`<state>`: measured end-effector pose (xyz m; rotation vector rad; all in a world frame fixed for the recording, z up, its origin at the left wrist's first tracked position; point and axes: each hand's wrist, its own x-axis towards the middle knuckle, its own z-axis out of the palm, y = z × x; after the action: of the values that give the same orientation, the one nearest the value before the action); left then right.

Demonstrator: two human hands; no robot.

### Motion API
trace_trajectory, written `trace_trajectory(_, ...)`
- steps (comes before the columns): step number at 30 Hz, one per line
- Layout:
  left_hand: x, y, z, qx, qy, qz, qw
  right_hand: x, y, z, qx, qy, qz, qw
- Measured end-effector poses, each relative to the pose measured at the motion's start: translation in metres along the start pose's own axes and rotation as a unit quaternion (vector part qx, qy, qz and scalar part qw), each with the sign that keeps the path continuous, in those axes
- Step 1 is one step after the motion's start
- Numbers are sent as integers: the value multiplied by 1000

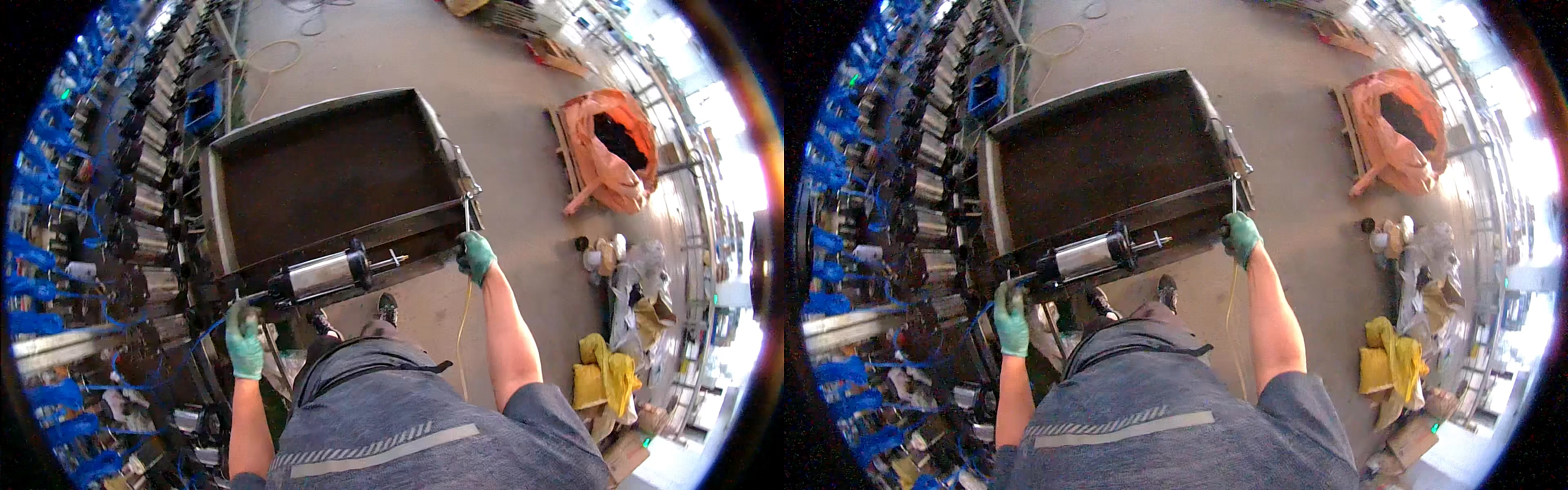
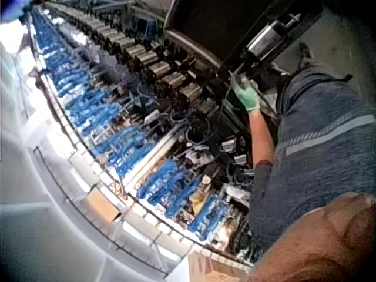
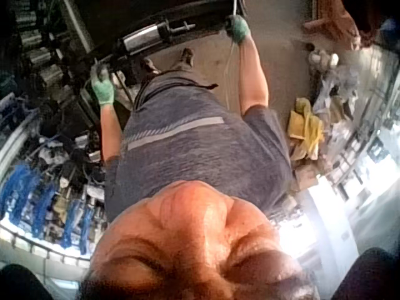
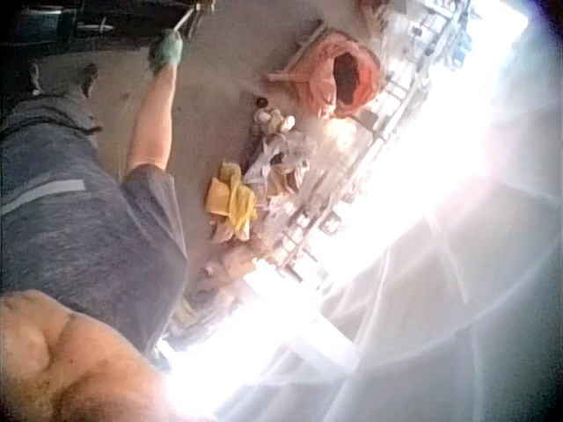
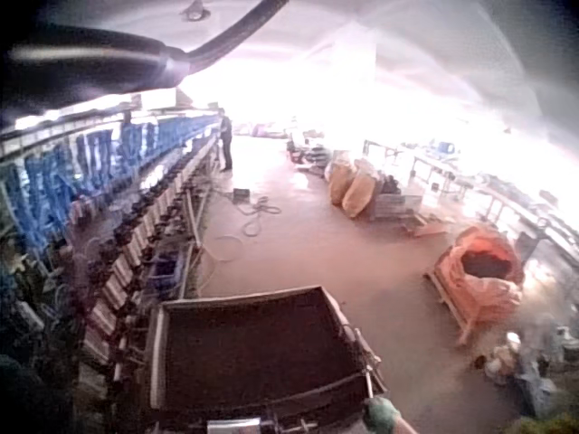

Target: The person assembles cylindrical metal pumps on a metal tray in a workshop. They connect blue pneumatic hoses to the pumps, tighten fittings with a wrench, and place the assembled units into a large metal bin. The person handles the pumps and hoses by hand, using a wrench for tightening.

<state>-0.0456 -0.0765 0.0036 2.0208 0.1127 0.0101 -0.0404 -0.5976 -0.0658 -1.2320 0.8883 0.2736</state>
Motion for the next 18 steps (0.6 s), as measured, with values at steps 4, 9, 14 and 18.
trace_trajectory(4, 11, 41, 40, -54, -71, 42, 995, -57, 28, 78, -170, -75, -165, 969)
trace_trajectory(9, 26, 117, 93, -174, -83, 118, 974, -118, 41, 179, -353, -214, -339, 845)
trace_trajectory(14, 39, 99, 110, -417, -47, -71, 905, -116, 43, 205, -391, -194, -301, 848)
trace_trajectory(18, 72, 75, 66, -524, 98, -115, 838, -96, 61, 136, -516, -96, -222, 822)
